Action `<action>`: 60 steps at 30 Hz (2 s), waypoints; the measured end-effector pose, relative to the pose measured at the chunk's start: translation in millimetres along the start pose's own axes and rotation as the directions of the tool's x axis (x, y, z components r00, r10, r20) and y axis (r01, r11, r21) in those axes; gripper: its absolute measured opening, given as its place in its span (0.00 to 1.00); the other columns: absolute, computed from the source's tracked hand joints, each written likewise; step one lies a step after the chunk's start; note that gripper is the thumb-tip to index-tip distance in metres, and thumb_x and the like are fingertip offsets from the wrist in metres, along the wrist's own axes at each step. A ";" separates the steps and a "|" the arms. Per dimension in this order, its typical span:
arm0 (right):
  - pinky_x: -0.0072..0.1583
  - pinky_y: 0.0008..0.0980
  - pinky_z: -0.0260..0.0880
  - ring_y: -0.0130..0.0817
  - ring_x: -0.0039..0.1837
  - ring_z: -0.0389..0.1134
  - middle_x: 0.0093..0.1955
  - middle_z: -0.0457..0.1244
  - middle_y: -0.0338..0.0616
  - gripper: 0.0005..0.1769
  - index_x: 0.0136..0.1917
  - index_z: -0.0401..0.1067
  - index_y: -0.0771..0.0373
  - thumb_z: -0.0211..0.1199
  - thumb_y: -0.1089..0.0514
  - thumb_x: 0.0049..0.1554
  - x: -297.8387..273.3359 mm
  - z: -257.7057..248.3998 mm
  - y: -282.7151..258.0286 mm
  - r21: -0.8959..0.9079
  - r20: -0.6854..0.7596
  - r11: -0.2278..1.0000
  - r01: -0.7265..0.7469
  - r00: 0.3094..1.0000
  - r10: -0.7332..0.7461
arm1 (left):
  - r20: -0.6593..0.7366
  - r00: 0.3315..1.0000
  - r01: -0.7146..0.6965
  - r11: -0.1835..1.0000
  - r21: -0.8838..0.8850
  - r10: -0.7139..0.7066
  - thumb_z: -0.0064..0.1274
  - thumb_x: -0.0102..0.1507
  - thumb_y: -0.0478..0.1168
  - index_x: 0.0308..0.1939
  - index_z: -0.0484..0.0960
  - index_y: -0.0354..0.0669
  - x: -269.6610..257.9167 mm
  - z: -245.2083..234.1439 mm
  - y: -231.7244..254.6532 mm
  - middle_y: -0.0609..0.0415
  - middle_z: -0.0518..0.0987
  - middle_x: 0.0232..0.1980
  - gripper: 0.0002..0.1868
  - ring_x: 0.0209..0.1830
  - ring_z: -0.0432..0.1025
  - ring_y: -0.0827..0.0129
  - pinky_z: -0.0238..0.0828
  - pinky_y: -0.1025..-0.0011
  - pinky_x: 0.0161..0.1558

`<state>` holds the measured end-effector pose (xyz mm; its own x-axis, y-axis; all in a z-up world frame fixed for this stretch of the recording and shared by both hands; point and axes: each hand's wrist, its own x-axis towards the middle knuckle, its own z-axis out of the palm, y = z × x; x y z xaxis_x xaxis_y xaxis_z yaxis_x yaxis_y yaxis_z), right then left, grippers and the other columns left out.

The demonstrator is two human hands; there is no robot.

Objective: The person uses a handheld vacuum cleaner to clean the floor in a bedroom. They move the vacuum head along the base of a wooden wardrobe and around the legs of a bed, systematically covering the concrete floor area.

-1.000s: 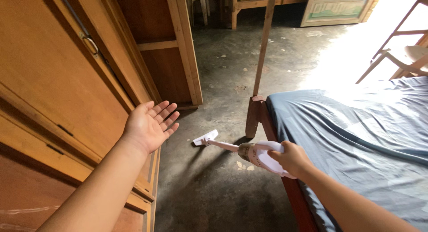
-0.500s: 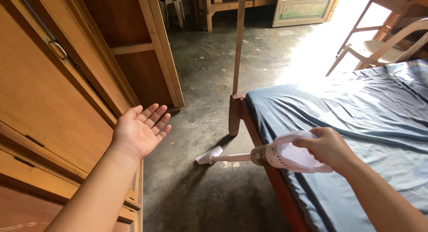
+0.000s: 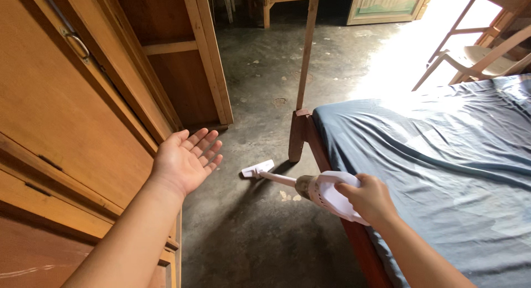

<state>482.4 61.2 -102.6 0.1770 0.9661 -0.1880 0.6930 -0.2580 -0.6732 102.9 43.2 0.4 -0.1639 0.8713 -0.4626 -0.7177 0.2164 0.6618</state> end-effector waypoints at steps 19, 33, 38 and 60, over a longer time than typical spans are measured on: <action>0.41 0.37 0.73 0.38 0.36 0.73 0.37 0.71 0.51 0.25 0.56 0.78 0.66 0.68 0.46 0.53 16.3 44.4 24.2 -0.011 0.144 0.991 -0.134 0.980 0.134 | -0.084 0.990 0.114 0.993 -0.013 -0.115 0.33 0.70 0.48 0.53 0.74 0.43 29.8 -35.0 -28.9 0.52 0.79 0.61 0.18 0.64 0.70 0.59 0.58 0.55 0.69; 0.32 0.36 0.65 0.39 0.29 0.68 0.29 0.67 0.53 0.22 0.41 0.81 0.75 0.73 0.50 0.48 -2.8 -58.3 12.1 0.055 -0.008 0.998 -0.038 0.999 0.039 | -0.090 0.984 0.150 0.988 -0.031 -0.152 0.31 0.70 0.47 0.56 0.73 0.42 28.7 -26.4 -50.9 0.52 0.77 0.63 0.19 0.65 0.69 0.59 0.57 0.55 0.70; 0.32 0.35 0.64 0.40 0.29 0.68 0.28 0.66 0.53 0.21 0.42 0.80 0.72 0.73 0.49 0.49 -7.2 -51.9 -2.0 0.009 -0.034 0.997 -0.076 0.997 0.076 | -0.098 0.982 0.155 0.987 -0.042 -0.159 0.32 0.70 0.47 0.55 0.73 0.43 37.1 -31.3 -50.1 0.52 0.78 0.62 0.19 0.65 0.69 0.60 0.57 0.55 0.70; 0.39 0.38 0.73 0.40 0.37 0.73 0.37 0.70 0.53 0.25 0.58 0.75 0.67 0.66 0.47 0.54 19.6 46.2 11.5 0.039 0.182 0.992 -0.122 0.977 0.113 | -0.159 0.980 0.116 0.992 -0.053 -0.123 0.31 0.71 0.47 0.55 0.73 0.42 39.3 -56.2 -32.1 0.51 0.77 0.63 0.19 0.65 0.69 0.59 0.58 0.54 0.69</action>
<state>461.5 76.6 -147.1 0.1239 0.9126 -0.3896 0.6383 -0.3739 -0.6728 81.4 45.8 -72.1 -0.1803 0.7568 -0.6283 -0.7669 0.2918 0.5715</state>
